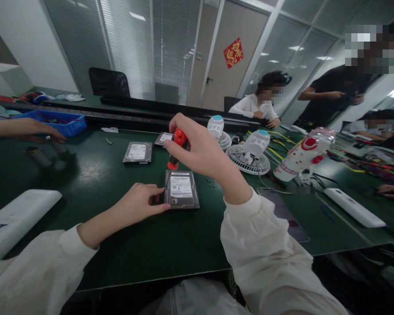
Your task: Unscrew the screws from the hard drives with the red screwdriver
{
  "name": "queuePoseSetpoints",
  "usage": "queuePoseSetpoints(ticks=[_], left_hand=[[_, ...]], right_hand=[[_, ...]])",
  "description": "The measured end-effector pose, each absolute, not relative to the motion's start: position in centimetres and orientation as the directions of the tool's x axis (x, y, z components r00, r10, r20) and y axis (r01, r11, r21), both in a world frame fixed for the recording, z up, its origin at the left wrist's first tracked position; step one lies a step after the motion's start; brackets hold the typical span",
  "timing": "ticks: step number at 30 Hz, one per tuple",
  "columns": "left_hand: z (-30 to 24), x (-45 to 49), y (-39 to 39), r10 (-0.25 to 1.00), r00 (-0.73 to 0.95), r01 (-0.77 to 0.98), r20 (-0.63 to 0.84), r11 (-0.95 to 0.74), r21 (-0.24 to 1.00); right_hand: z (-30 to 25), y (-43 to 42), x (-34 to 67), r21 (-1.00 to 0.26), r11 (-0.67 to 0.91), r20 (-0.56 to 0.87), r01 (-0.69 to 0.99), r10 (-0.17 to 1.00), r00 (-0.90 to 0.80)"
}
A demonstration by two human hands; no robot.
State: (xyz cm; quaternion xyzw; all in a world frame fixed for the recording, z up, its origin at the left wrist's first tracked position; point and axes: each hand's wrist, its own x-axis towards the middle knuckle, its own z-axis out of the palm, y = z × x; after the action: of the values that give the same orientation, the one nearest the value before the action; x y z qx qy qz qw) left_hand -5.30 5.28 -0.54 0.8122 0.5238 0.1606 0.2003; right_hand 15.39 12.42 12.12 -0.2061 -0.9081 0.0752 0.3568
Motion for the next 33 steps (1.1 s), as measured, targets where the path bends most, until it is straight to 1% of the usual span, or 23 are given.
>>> queuePoseSetpoints(ticks=[2, 4, 7, 10, 12, 16, 18, 27, 33], left_hand=[[-0.7, -5.4, 5.3, 0.915, 0.400, 0.786, 0.052, -0.372, 0.493], [-0.8, -5.5, 5.3, 0.914, 0.402, 0.784, 0.057, -0.376, 0.493], [-0.8, -5.5, 5.3, 0.915, 0.400, 0.781, 0.054, -0.371, 0.503], [-0.8, -5.4, 5.3, 0.918, 0.394, 0.777, 0.044, -0.359, 0.517], [-0.7, -5.4, 5.3, 0.917, 0.396, 0.774, 0.043, -0.359, 0.522], [-0.7, -5.4, 5.3, 0.915, 0.400, 0.777, 0.050, -0.368, 0.511], [-0.8, -5.4, 5.4, 0.914, 0.402, 0.780, 0.056, -0.374, 0.502], [-0.7, -5.4, 5.3, 0.913, 0.406, 0.783, 0.046, -0.374, 0.498], [-0.7, -5.4, 5.3, 0.914, 0.402, 0.778, 0.055, -0.373, 0.505]], right_hand=[[12.3, 12.2, 15.4, -0.272, 0.874, 0.598, 0.402, 0.481, -0.642], [12.3, 12.3, 15.5, -0.283, 0.858, 0.585, 0.428, 0.508, -0.632], [12.2, 12.8, 15.7, -0.317, 0.876, 0.607, 0.364, 0.482, -0.632], [12.1, 13.3, 15.9, -0.377, 0.884, 0.623, 0.278, 0.463, -0.630], [12.2, 13.3, 16.0, -0.389, 0.883, 0.619, 0.262, 0.461, -0.636], [12.3, 12.9, 16.0, -0.342, 0.890, 0.598, 0.302, 0.454, -0.661], [12.3, 12.7, 15.8, -0.337, 0.888, 0.590, 0.311, 0.457, -0.665], [12.2, 13.1, 15.6, -0.300, 0.916, 0.651, 0.267, 0.401, -0.644], [12.1, 13.1, 15.7, -0.283, 0.929, 0.645, 0.241, 0.370, -0.669]])
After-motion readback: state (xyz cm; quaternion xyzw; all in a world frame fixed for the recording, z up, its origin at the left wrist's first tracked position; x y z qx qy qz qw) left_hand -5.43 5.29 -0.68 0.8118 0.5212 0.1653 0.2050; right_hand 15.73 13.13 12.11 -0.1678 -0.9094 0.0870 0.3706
